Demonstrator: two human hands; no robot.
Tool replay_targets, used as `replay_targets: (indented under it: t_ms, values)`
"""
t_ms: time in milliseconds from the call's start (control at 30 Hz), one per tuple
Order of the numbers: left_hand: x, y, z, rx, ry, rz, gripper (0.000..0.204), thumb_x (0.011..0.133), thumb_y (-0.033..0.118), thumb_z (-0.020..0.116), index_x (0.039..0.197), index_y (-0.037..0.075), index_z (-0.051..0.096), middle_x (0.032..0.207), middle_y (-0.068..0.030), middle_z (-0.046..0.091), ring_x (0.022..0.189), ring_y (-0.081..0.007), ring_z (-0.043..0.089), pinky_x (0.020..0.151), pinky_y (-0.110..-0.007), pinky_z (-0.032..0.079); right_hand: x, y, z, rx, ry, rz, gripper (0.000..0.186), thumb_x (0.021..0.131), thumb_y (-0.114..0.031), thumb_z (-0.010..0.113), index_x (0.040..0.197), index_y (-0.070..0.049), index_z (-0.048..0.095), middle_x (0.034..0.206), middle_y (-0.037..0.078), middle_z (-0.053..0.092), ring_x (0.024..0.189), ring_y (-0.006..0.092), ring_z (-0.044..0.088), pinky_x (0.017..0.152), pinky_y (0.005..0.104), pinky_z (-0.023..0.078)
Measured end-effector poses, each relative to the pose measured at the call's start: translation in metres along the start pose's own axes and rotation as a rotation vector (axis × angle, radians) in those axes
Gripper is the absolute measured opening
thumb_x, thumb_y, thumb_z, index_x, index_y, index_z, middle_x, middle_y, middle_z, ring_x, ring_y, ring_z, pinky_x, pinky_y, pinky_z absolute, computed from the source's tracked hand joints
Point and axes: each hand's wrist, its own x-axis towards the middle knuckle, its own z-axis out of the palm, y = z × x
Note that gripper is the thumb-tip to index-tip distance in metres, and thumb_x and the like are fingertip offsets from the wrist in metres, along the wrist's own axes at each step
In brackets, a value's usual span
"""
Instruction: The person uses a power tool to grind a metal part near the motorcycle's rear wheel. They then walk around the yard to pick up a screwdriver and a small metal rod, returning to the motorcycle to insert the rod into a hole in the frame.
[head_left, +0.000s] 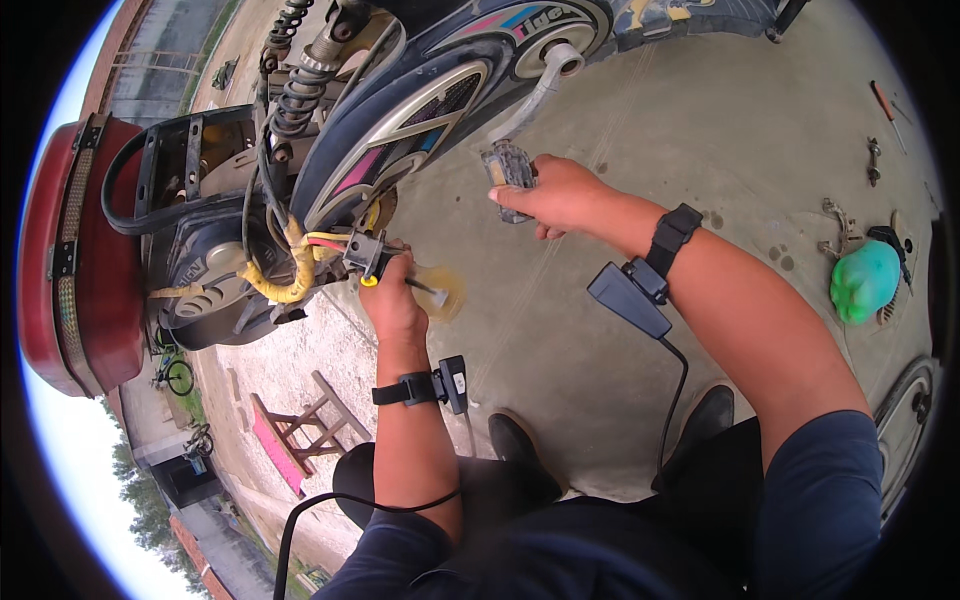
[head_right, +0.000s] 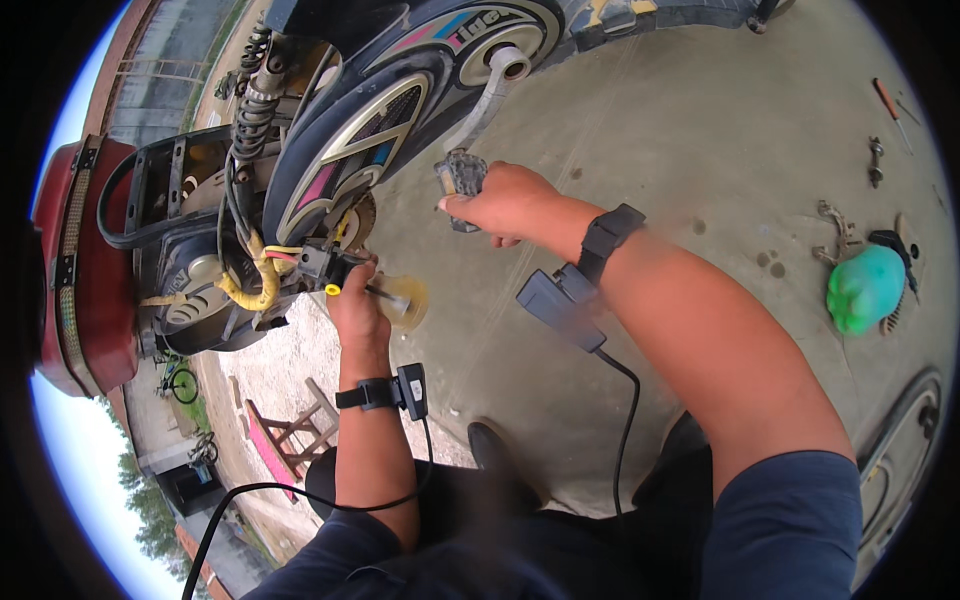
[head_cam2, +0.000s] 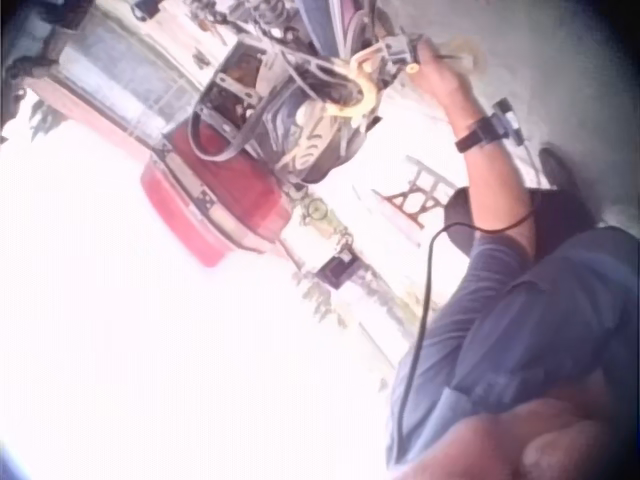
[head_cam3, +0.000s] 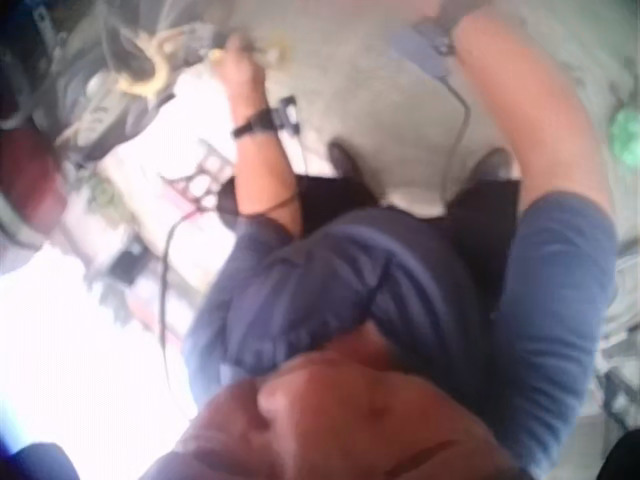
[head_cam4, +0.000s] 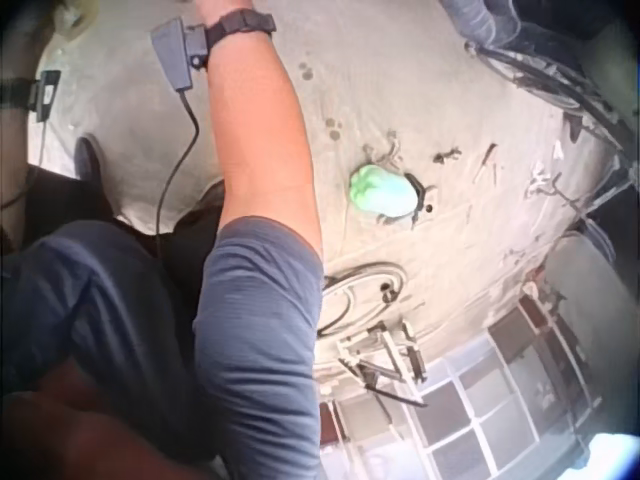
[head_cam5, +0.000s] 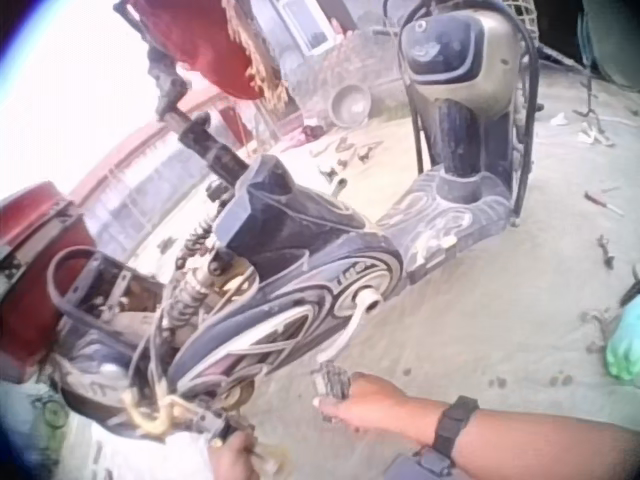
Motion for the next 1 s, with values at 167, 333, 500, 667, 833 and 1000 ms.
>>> replay_targets:
  t_ms: [167, 333, 500, 667, 833, 1000]
  values:
    - [-0.001, 0.0, -0.008, 0.001, -0.006, -0.053, 0.03, 0.078, 0.0, 0.067, 0.107, -0.004, 0.066, 0.097, -0.0091, 0.068, 0.089, -0.0192, 0.063, 0.082, -0.032, 0.049, 0.003, 0.008, -0.003, 0.01, -0.016, -0.029, 0.055, 0.088, -0.054, 0.067, 0.093, 0.001, 0.064, 0.073, 0.011, 0.068, 0.063, 0.0223, 0.069, 0.06, 0.0344, 0.056]
    - [-0.002, 0.004, -0.001, -0.013, -0.006, -0.052, 0.029, 0.079, 0.0, 0.067, 0.108, -0.004, 0.065, 0.099, -0.0091, 0.068, 0.09, -0.0196, 0.064, 0.082, -0.032, 0.049, 0.011, 0.029, -0.017, -0.108, 0.043, 0.051, 0.056, 0.087, -0.054, 0.068, 0.1, 0.001, 0.062, 0.072, 0.01, 0.066, 0.062, 0.0218, 0.068, 0.06, 0.0336, 0.055]
    - [-0.004, 0.006, 0.002, -0.013, -0.02, -0.072, 0.029, 0.078, 0.0, 0.068, 0.107, -0.003, 0.065, 0.1, -0.0092, 0.068, 0.091, -0.0197, 0.064, 0.084, -0.032, 0.049, 0.01, 0.043, -0.027, -0.129, 0.123, 0.068, 0.056, 0.086, -0.051, 0.071, 0.107, 0.0, 0.059, 0.076, 0.009, 0.067, 0.062, 0.0209, 0.066, 0.06, 0.0341, 0.054]
    - [-0.002, 0.005, -0.001, 0.013, -0.057, -0.041, 0.031, 0.078, -0.001, 0.067, 0.109, -0.002, 0.063, 0.1, -0.0096, 0.068, 0.093, -0.0213, 0.064, 0.085, -0.033, 0.049, 0.011, 0.051, -0.041, -0.188, 0.156, 0.081, 0.056, 0.085, -0.048, 0.071, 0.11, 0.0, 0.058, 0.079, 0.01, 0.067, 0.061, 0.0201, 0.065, 0.059, 0.0347, 0.053]
    - [0.002, 0.004, -0.004, 0.06, -0.081, -0.036, 0.036, 0.079, -0.002, 0.064, 0.115, 0.0, 0.06, 0.104, -0.0113, 0.067, 0.096, -0.0244, 0.065, 0.087, -0.035, 0.049, 0.011, 0.063, -0.056, -0.303, 0.208, 0.106, 0.063, 0.085, -0.05, 0.071, 0.118, 0.003, 0.058, 0.094, 0.015, 0.07, 0.075, 0.0252, 0.069, 0.069, 0.0377, 0.054]
    - [0.0, 0.008, 0.002, 0.037, -0.047, -0.03, 0.026, 0.077, 0.0, 0.069, 0.103, -0.001, 0.066, 0.095, -0.0065, 0.068, 0.086, -0.0174, 0.061, 0.08, -0.031, 0.047, 0.009, 0.068, -0.069, -0.36, 0.242, 0.127, 0.067, 0.085, -0.051, 0.072, 0.121, 0.004, 0.058, 0.099, 0.016, 0.07, 0.082, 0.0267, 0.068, 0.073, 0.0384, 0.053]
